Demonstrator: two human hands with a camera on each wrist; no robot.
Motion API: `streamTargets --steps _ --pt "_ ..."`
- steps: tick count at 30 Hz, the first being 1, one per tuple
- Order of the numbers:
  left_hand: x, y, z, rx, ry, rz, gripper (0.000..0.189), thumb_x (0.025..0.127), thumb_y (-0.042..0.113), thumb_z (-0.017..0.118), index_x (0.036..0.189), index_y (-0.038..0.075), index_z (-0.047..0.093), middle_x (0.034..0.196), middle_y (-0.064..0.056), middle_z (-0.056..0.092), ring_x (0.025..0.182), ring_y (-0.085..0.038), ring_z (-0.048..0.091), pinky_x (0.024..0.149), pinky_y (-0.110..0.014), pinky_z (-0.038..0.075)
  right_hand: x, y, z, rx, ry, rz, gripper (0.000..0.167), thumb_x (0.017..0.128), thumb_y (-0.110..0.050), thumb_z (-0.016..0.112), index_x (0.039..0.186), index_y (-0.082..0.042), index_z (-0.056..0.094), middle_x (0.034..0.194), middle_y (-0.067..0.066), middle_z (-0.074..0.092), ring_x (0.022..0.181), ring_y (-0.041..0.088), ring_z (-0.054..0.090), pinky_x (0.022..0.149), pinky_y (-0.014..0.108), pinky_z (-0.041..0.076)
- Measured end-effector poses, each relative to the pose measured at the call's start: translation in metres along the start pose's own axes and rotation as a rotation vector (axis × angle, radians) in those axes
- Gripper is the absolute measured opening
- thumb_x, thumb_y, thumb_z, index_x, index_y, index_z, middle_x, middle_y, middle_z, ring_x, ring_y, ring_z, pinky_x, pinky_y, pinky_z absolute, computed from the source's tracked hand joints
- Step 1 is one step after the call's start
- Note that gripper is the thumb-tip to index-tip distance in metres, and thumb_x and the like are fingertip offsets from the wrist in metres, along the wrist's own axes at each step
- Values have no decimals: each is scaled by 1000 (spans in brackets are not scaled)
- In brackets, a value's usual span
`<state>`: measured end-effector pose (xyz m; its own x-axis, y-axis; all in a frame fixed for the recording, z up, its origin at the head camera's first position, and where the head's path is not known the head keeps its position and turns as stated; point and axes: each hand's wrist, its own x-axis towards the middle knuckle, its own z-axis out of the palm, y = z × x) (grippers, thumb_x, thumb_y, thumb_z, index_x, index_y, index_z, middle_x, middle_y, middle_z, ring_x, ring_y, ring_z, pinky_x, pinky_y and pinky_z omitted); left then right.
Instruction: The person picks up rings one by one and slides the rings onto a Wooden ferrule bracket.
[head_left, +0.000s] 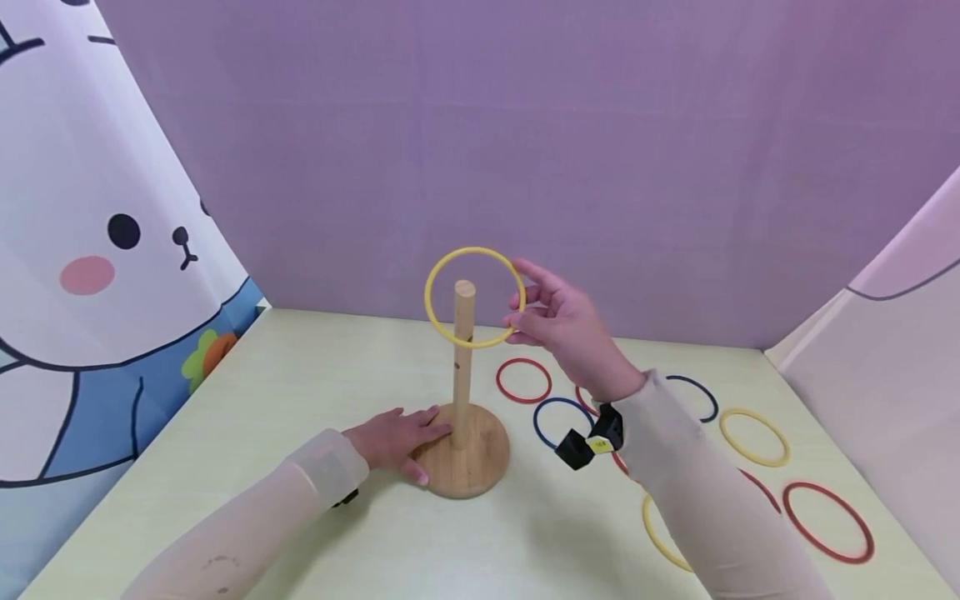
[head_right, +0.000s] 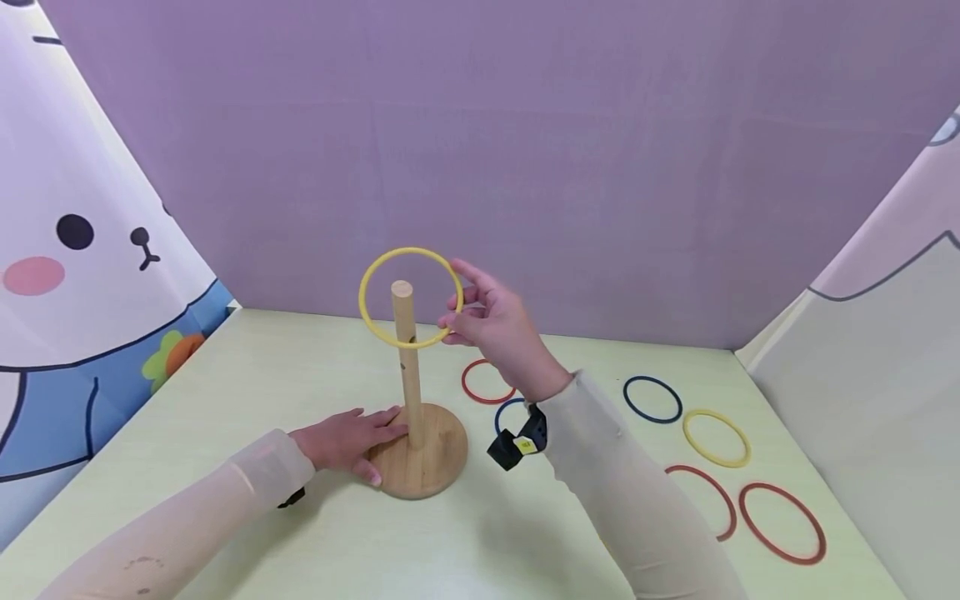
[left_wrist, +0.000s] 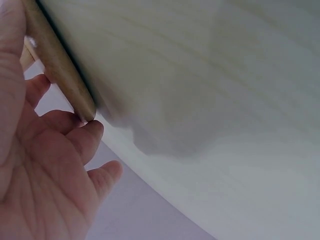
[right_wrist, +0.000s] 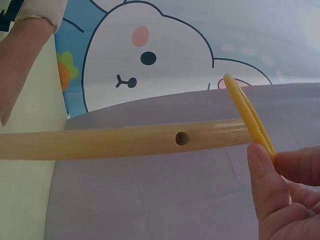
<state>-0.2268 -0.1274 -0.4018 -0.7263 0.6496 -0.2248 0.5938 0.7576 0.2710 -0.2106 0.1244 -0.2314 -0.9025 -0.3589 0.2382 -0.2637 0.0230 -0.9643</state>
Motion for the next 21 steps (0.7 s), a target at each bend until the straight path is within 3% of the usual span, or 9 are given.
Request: streamTargets --steps 21 --pt "0 0 1 25 -26 -41 87 78 48 73 148 13 36 152 -19 30 137 -31 34 109 -55 26 1 16 15 -33 -35 53 67 90 10 56 149 -8 32 99 11 53 86 17 64 76 31 56"
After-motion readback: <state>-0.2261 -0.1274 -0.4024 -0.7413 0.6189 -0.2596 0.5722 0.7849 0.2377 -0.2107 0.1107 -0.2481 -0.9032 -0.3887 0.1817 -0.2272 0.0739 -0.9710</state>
